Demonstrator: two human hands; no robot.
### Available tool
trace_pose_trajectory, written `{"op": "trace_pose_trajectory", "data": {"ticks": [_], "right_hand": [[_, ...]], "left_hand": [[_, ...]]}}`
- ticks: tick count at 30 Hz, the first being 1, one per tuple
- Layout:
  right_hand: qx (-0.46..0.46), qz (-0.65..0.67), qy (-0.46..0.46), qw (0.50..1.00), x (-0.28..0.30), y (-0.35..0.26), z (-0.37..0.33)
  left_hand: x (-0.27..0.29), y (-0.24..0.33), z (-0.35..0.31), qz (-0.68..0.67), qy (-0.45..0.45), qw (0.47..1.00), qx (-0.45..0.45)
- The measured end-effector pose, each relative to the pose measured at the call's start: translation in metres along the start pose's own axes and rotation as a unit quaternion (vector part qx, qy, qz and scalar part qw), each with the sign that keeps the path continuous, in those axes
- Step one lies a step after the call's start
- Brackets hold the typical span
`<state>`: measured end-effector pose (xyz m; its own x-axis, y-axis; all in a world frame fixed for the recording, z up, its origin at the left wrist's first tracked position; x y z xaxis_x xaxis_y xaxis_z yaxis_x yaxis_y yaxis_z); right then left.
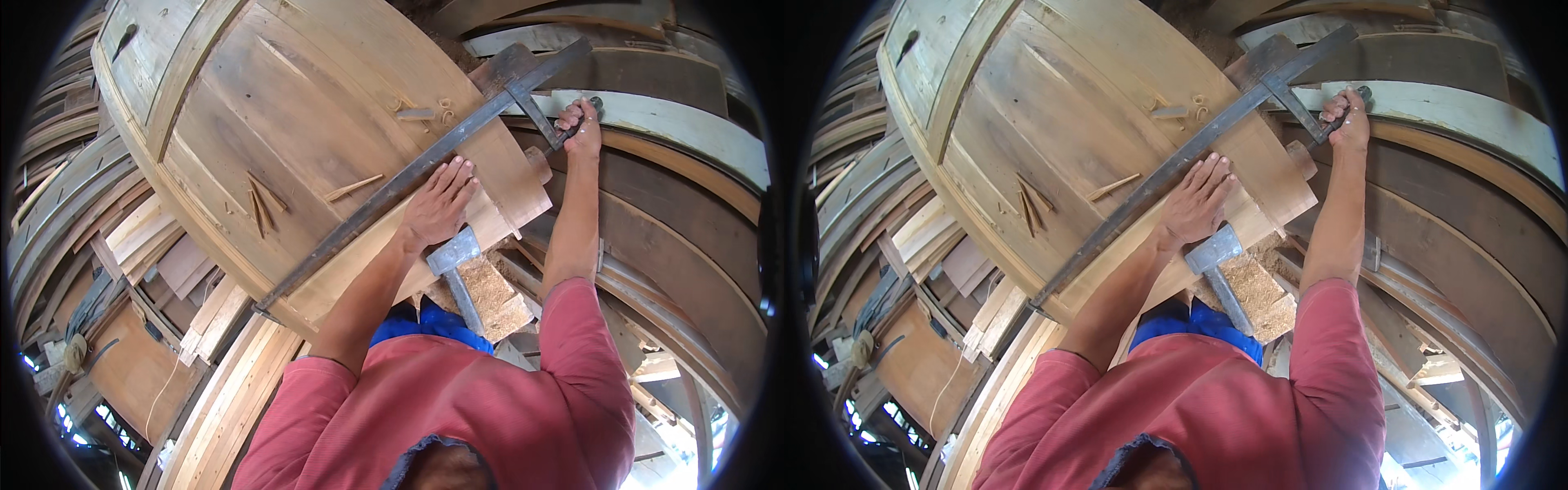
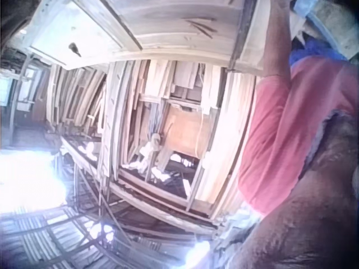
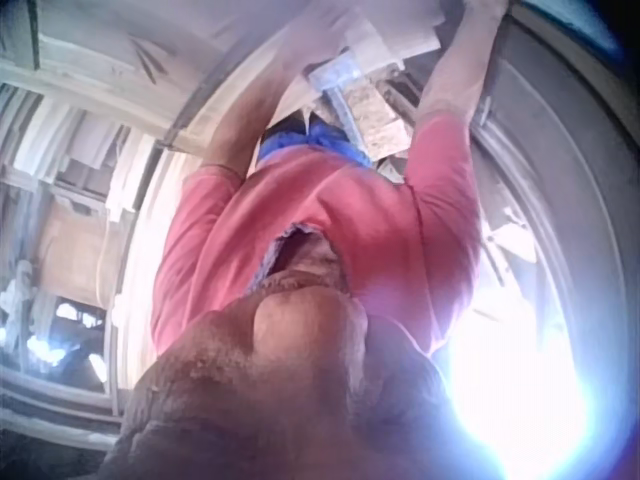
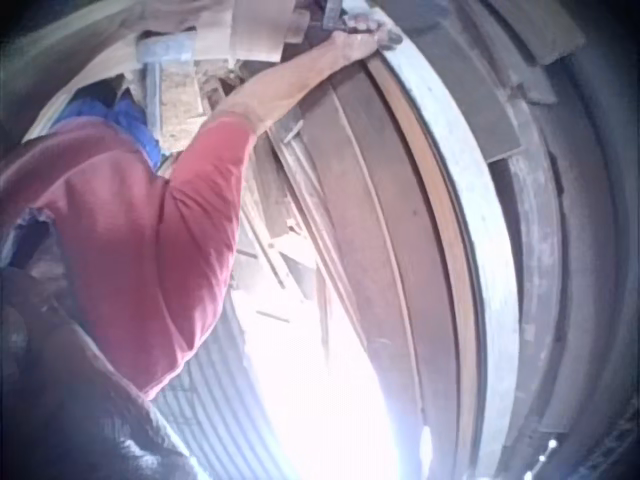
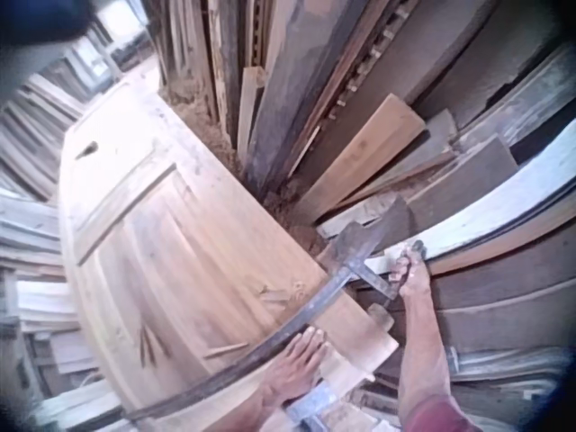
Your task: The person secures a wooden panel onto a larger wooden door frame using a long metal clamp and a hammer, then uses a drill on the joint.
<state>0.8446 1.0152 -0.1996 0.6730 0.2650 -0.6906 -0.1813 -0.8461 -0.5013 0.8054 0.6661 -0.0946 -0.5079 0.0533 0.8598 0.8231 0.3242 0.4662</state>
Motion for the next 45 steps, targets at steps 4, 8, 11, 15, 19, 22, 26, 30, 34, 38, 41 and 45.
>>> {"op": "trace_pose_trajectory", "data": {"ticks": [4,8,11,15,19,22,26,30,34,38,41,45], "right_hand": [[0.003,-0.079,0.074,0.994,0.007,-0.003,0.000],[0.024,-0.283,0.220,0.933,-0.017,-0.003,-0.009],[0.025,-0.704,0.166,0.690,-0.040,0.005,-0.066],[0.054,-0.748,-0.018,0.661,-0.077,0.077,-0.208],[-0.132,-0.764,-0.106,0.623,-0.067,0.174,-0.329],[0.118,-0.886,-0.096,0.438,-0.022,0.233,-0.363],[-0.135,-0.859,-0.048,0.492,-0.049,0.241,-0.342],[-0.200,-0.780,-0.083,0.587,-0.085,0.232,-0.352],[-0.226,-0.490,-0.063,0.840,-0.096,0.253,-0.384],[-0.230,-0.298,-0.101,0.921,-0.138,0.270,-0.468],[-0.331,-0.208,-0.076,0.917,-0.102,0.274,-0.523],[-0.414,-0.100,0.059,0.903,-0.028,0.285,-0.598]], "left_hand": [[0.001,0.004,-0.001,-0.018,0.009,1.000,-0.009],[0.002,0.003,-0.002,-0.006,0.032,0.999,-0.012],[0.006,0.002,-0.007,-0.012,0.036,0.999,-0.014],[-0.008,-0.009,-0.029,-0.009,0.085,0.996,0.014],[0.010,0.002,-0.087,-0.095,0.175,0.975,0.101],[0.012,0.012,-0.202,-0.163,0.289,0.919,0.213],[-0.052,0.011,-0.422,-0.095,0.180,0.808,0.554],[-0.065,0.013,-0.549,-0.231,0.118,0.641,0.723],[-0.114,0.004,-0.566,-0.300,0.211,0.617,0.696],[-0.121,0.001,-0.565,-0.329,0.254,0.630,0.656],[-0.095,0.003,-0.567,-0.436,0.239,0.574,0.650],[-0.143,-0.014,-0.588,-0.489,0.269,0.550,0.621]]}}
Point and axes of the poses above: each hand's wrist, its own z-axis towards the middle knuckle, its own x-axis out of the back of the hand, y = z × x, the point moved 3 cm from there along z, towards the middle knuckle, and after that the axes turned 10 degrees about -y, right-handed, at the moved point
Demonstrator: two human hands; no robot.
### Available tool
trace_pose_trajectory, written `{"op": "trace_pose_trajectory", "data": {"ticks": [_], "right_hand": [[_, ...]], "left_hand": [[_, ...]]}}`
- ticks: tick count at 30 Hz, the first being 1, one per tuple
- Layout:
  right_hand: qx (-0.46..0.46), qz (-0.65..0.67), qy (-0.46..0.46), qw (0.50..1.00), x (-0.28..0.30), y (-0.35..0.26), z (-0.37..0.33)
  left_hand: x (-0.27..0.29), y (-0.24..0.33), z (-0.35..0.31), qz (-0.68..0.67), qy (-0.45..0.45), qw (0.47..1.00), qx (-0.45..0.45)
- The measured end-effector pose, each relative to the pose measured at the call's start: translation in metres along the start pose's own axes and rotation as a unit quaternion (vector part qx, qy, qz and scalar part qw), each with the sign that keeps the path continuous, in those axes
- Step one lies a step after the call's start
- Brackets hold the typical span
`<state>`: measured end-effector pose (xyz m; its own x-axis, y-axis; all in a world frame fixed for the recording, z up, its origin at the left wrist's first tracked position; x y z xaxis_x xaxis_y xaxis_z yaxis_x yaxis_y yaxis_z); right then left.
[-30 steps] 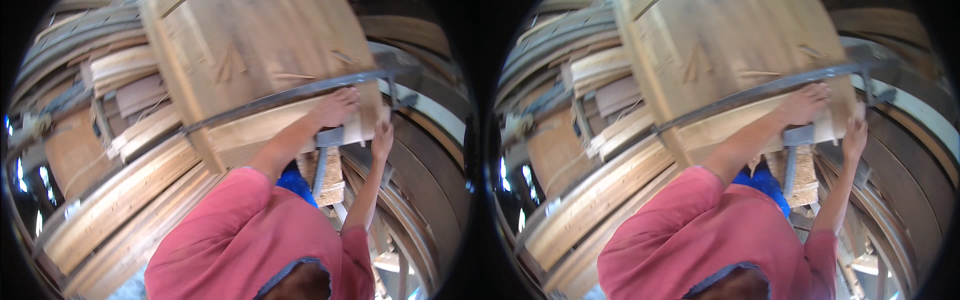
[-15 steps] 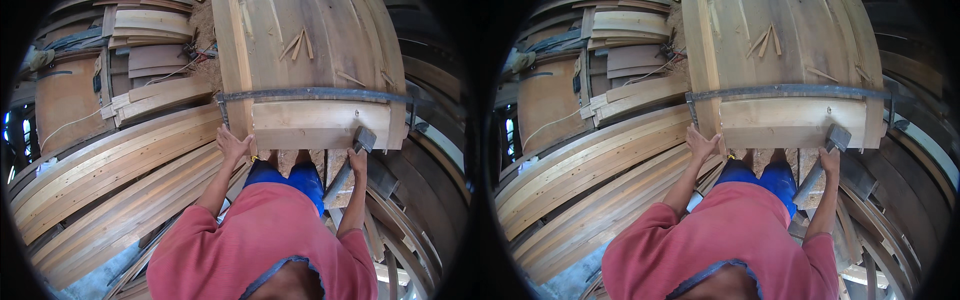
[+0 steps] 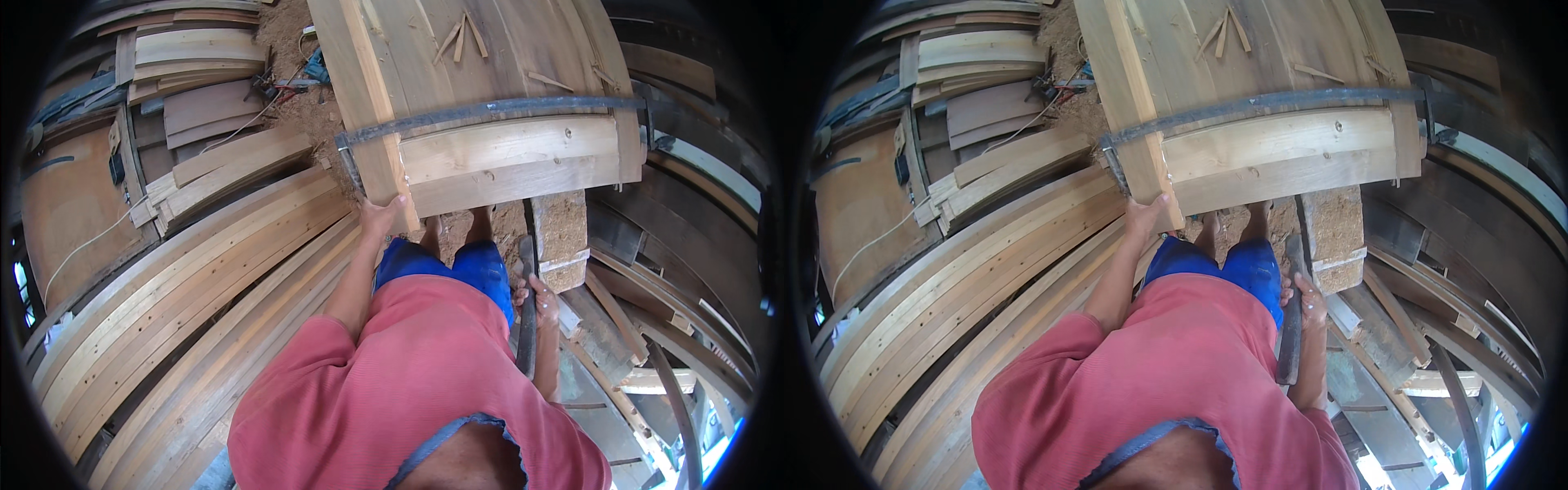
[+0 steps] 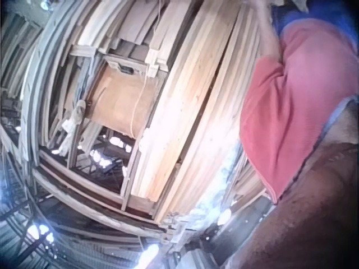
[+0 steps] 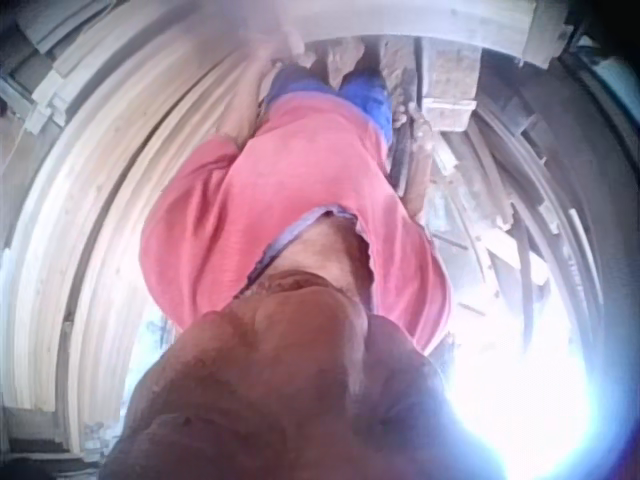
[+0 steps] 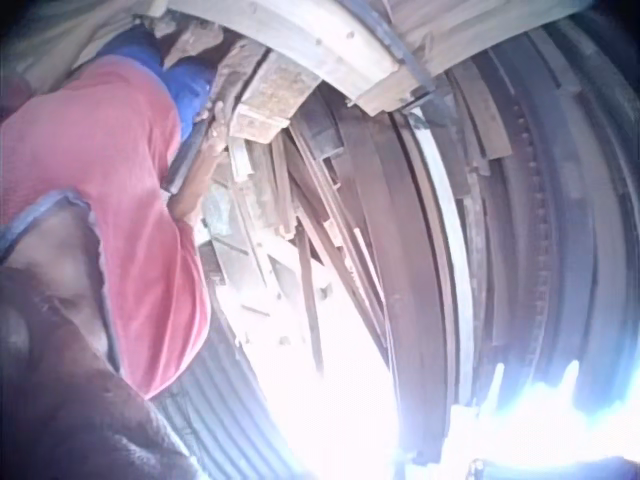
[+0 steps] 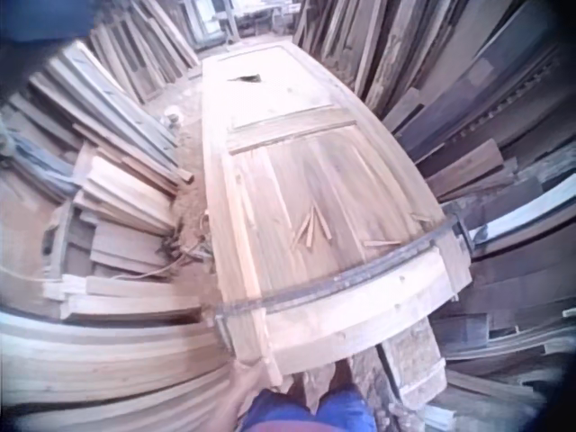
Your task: The person secures a wooden panel onto a larger wooden door frame using a long metal clamp and a hammer, then uses a drill on the joint.
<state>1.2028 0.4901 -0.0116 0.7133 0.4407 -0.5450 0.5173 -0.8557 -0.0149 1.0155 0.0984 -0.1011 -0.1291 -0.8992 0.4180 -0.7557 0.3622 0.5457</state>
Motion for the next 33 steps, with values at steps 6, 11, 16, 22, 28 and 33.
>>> {"op": "trace_pose_trajectory", "data": {"ticks": [6,11,16,22,28,33], "right_hand": [[0.005,-0.031,0.125,0.992,0.122,0.073,-0.013],[0.077,0.113,0.271,0.953,0.034,0.082,0.059],[-0.004,-0.004,-0.100,0.995,-0.118,0.049,0.101],[0.015,-0.006,0.011,1.000,-0.037,0.056,0.078],[-0.008,-0.071,0.165,0.984,0.066,0.042,0.046],[-0.045,-0.174,0.126,0.976,0.053,0.052,0.026]], "left_hand": [[-0.005,-0.005,0.004,-0.177,-0.086,0.980,-0.028],[-0.003,-0.002,0.005,-0.129,-0.055,0.989,-0.053],[-0.004,-0.003,0.007,-0.123,-0.074,0.986,-0.085],[-0.001,-0.024,0.023,-0.075,-0.063,0.994,-0.052],[0.004,0.007,-0.003,0.062,-0.021,0.998,0.004],[0.006,-0.018,0.014,0.168,0.090,0.978,-0.080]]}}
Point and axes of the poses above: each hand's wrist, its own z-axis towards the middle knuckle, its own x-axis out of the back of the hand, y = z × x, the point moved 3 cm from there along z, towards the middle knuckle, and after that the axes turned 10 degrees about -y, right-handed, at the moved point
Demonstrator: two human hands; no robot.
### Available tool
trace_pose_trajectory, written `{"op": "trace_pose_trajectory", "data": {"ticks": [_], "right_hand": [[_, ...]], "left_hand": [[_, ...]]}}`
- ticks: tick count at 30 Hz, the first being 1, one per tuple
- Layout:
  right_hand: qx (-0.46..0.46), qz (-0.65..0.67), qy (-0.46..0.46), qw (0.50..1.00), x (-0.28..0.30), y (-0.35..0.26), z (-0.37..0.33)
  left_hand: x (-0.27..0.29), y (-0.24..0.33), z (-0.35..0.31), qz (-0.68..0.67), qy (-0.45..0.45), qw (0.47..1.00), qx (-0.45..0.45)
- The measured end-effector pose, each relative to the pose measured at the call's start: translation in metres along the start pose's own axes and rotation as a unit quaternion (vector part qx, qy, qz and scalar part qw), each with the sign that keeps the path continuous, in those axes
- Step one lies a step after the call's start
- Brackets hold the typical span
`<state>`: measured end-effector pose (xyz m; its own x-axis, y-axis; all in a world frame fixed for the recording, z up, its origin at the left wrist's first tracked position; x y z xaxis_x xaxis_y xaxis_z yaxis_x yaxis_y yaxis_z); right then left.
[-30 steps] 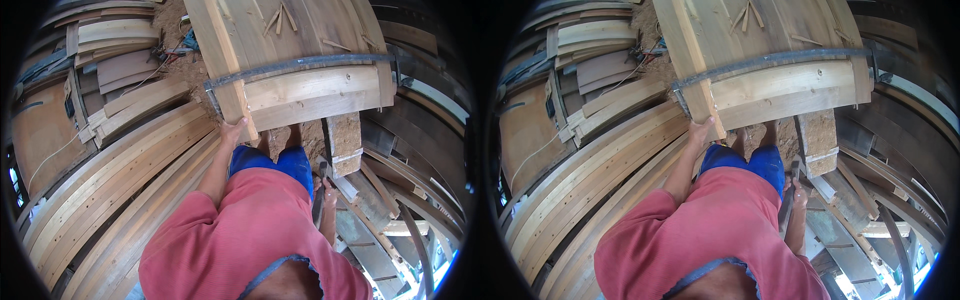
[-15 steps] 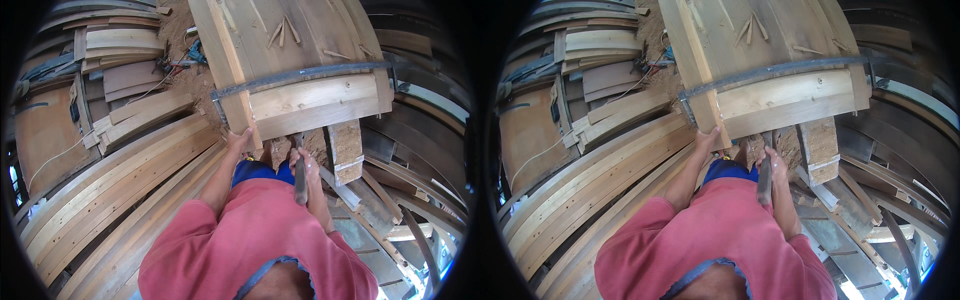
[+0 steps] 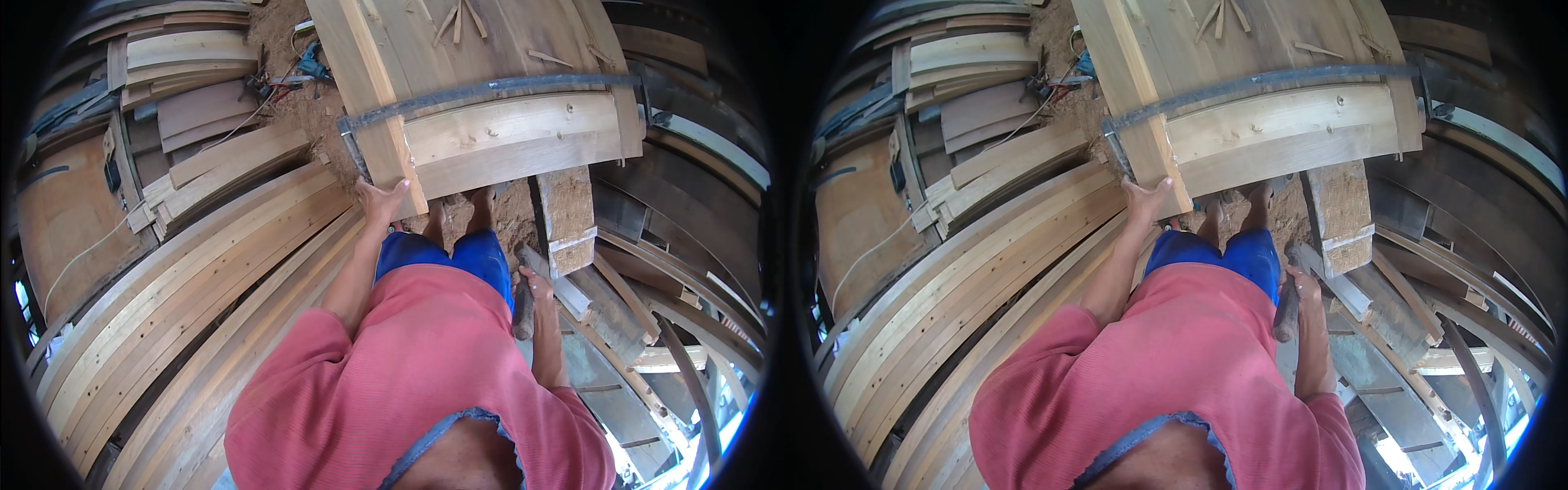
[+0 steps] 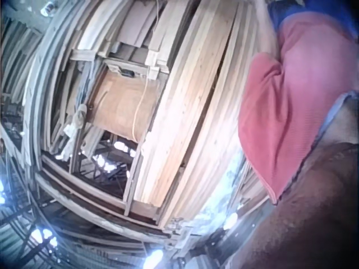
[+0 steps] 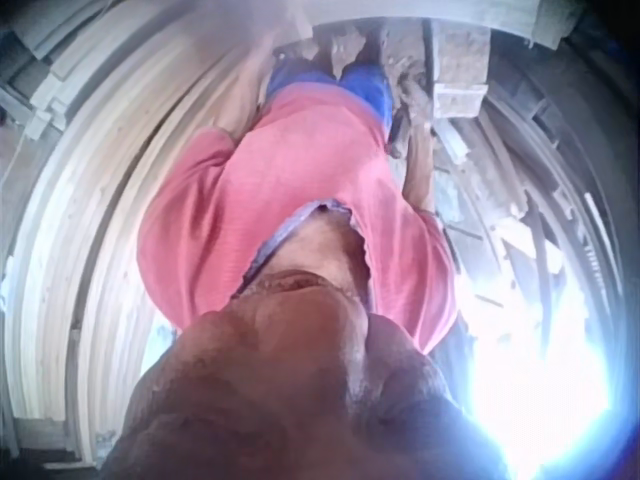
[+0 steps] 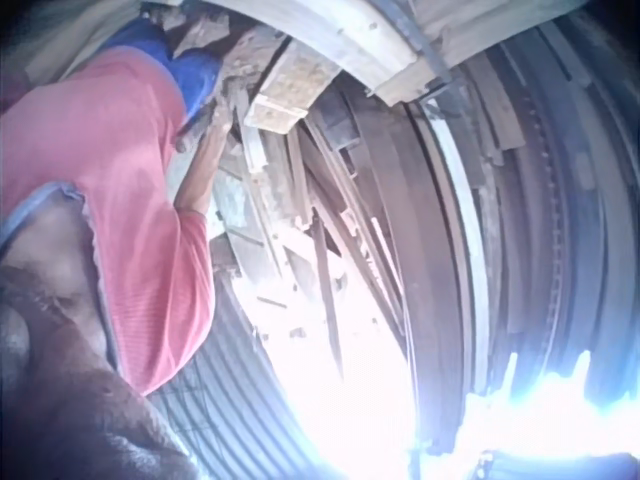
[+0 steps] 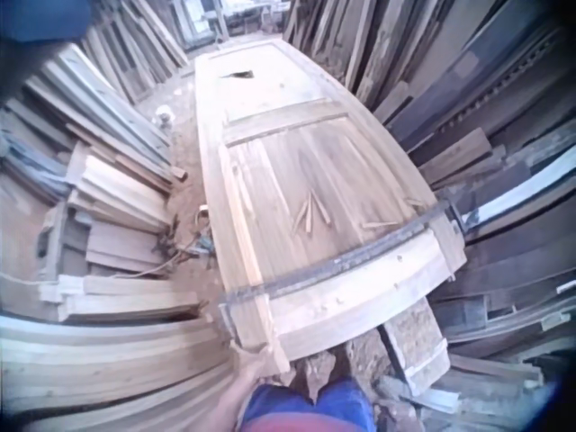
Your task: The person secures a wooden panel onto a larger wooden door frame using a long metal clamp and a hammer, then uses a drill on the joint.
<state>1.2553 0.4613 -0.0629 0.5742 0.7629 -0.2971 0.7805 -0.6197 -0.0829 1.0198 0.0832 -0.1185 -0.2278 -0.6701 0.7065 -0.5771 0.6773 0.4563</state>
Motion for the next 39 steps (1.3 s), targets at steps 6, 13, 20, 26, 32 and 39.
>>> {"op": "trace_pose_trajectory", "data": {"ticks": [6,13,20,26,32,39], "right_hand": [[0.089,-0.302,-0.049,0.948,-0.099,-0.052,-0.048],[0.399,-0.603,0.023,0.690,-0.215,-0.113,-0.074],[0.576,-0.503,-0.047,0.643,-0.237,-0.091,-0.050],[0.233,-0.756,0.152,0.593,-0.186,-0.084,0.041],[0.205,-0.746,0.132,0.619,-0.172,-0.081,0.055],[0.249,-0.718,0.066,0.647,-0.173,-0.095,0.048]], "left_hand": [[0.006,0.026,-0.019,-0.206,-0.195,0.955,0.088],[-0.032,-0.032,-0.013,-0.564,-0.316,0.762,0.042],[-0.024,-0.025,-0.018,-0.578,-0.318,0.750,0.047],[-0.025,-0.026,-0.019,-0.550,-0.284,0.785,0.033],[-0.026,-0.028,-0.019,-0.541,-0.280,0.792,0.032],[0.034,0.024,-0.032,0.038,0.082,0.991,-0.102]]}}
Point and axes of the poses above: each hand's wrist, its own z-axis towards the middle knuckle, its own x-axis out of the back of the hand, y = z × x, the point moved 3 cm from there along z, towards the middle knuckle, and after that the axes turned 10 degrees about -y, right-handed, at the moved point
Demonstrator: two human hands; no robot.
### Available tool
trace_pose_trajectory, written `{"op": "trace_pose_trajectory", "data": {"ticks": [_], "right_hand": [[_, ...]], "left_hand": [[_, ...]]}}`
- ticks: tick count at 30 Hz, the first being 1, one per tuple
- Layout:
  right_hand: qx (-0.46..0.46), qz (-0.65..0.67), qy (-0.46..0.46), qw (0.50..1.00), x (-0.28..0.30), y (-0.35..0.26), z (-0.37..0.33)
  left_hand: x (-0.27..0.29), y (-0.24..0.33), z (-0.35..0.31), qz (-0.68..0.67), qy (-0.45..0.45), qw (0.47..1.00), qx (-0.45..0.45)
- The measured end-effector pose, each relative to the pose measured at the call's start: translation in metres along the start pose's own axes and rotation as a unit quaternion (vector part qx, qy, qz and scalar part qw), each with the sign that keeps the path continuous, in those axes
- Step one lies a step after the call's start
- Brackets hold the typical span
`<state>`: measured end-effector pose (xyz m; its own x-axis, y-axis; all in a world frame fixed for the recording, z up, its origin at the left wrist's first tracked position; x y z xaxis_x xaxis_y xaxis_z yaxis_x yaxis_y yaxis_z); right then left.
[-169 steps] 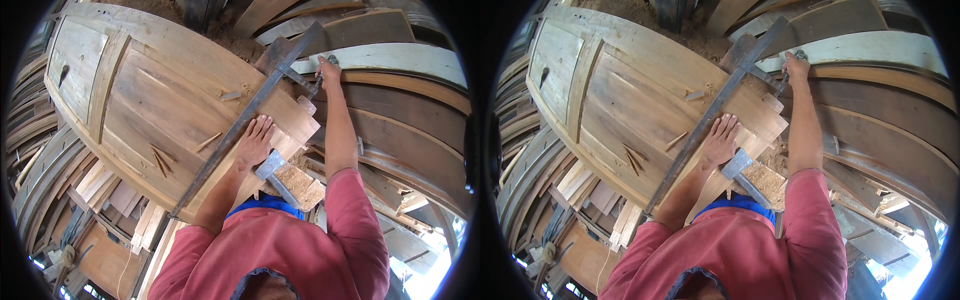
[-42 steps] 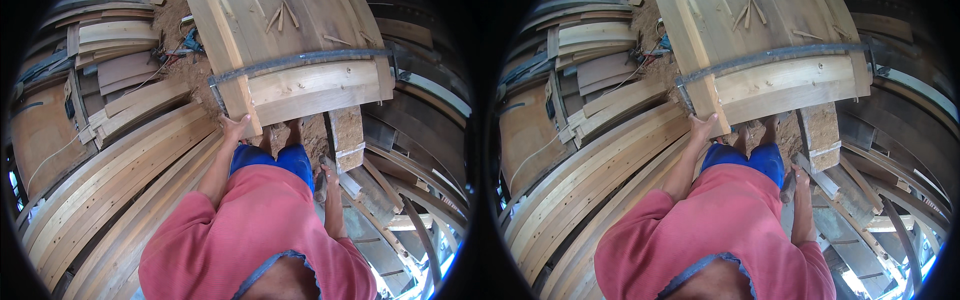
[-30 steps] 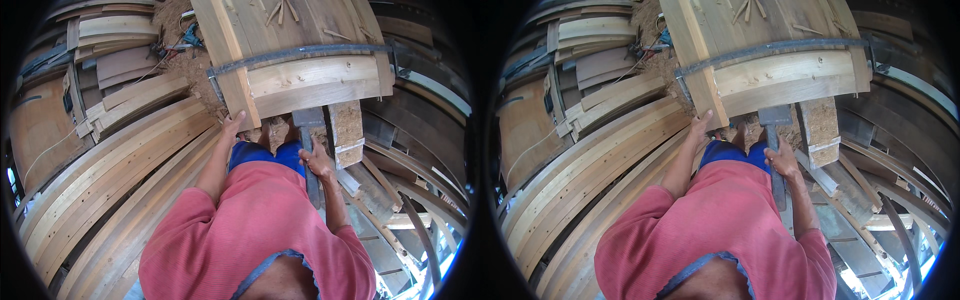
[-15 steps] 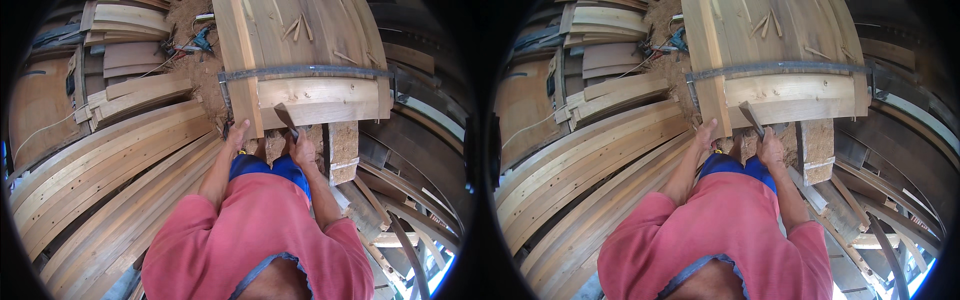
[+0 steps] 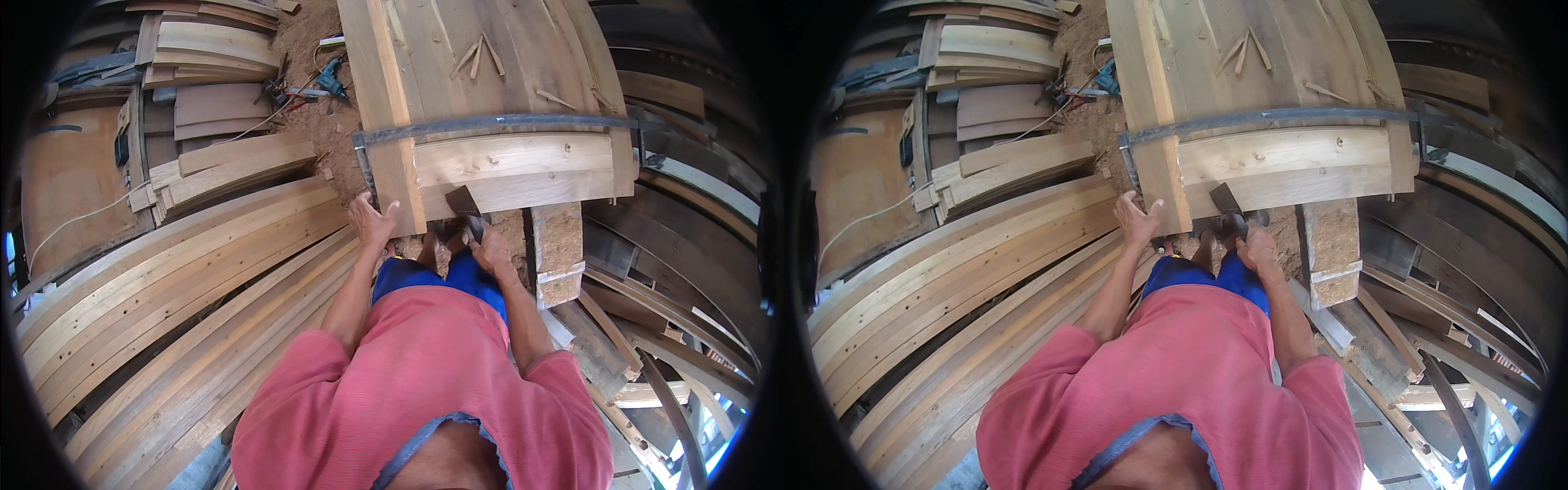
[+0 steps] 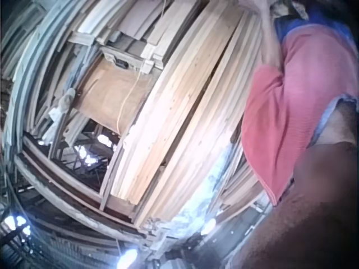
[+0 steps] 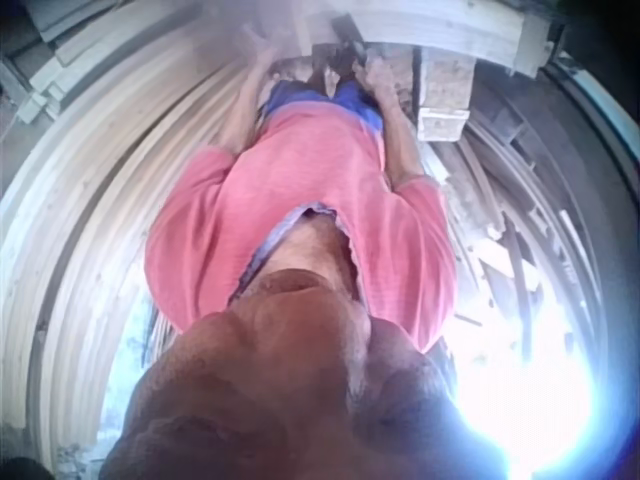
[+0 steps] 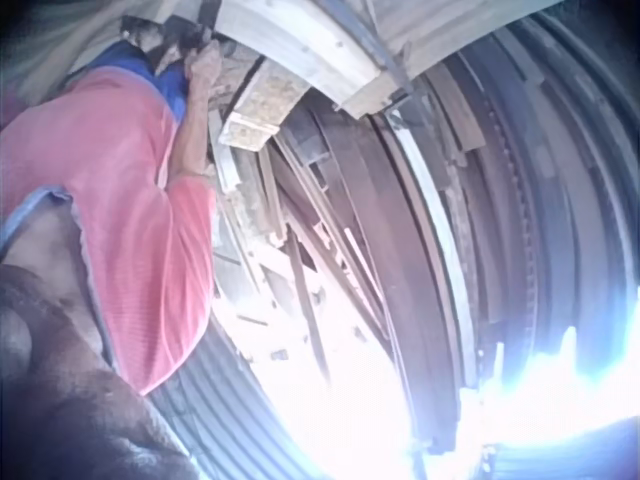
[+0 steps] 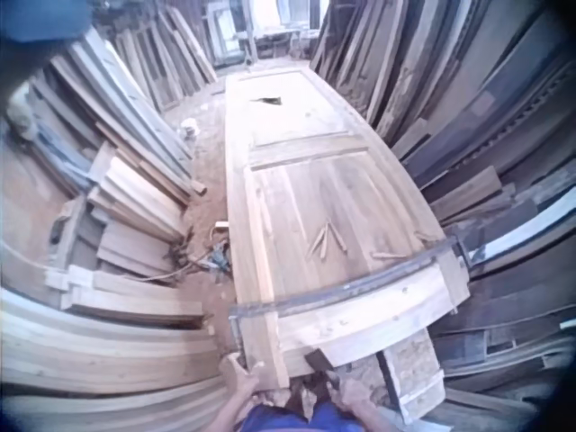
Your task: The person secures a wooden panel onto a larger wooden door frame using a long metal clamp and a hammer, then uses a drill on the joint.
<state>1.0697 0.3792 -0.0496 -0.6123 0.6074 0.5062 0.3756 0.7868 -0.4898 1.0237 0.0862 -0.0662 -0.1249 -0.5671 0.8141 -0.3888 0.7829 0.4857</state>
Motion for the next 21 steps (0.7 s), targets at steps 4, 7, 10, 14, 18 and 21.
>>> {"op": "trace_pose_trajectory", "data": {"ticks": [4,7,10,14,18,21], "right_hand": [[0.044,0.060,-0.008,0.997,0.000,0.036,0.018],[0.066,0.087,-0.038,0.993,0.010,0.038,0.019],[0.026,0.214,-0.102,0.971,0.039,0.017,-0.011],[0.017,0.335,-0.067,0.940,0.048,0.038,-0.045],[-0.018,0.346,-0.110,0.931,0.054,0.071,-0.045],[0.011,0.289,-0.108,0.951,0.060,0.080,-0.033]], "left_hand": [[0.017,0.070,0.026,0.017,-0.039,0.971,-0.237],[-0.002,0.111,0.052,0.087,-0.093,0.933,-0.337],[-0.030,0.130,0.062,0.196,-0.101,0.915,-0.338],[-0.046,0.137,0.074,0.241,-0.143,0.911,-0.302],[-0.044,0.153,0.082,0.253,-0.182,0.922,-0.231],[-0.040,0.162,0.084,0.267,-0.184,0.922,-0.214]]}}
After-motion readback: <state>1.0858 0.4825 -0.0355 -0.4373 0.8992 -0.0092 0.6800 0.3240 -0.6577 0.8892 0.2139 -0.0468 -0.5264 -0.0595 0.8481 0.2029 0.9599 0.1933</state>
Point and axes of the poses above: each hand's wrist, its own z-axis towards the middle knuckle, its own x-axis out of the back of the hand, y = z × x, the point moved 3 cm from there along z, towards the middle knuckle, and after that the axes turned 10 degrees about -y, right-handed, at the moved point
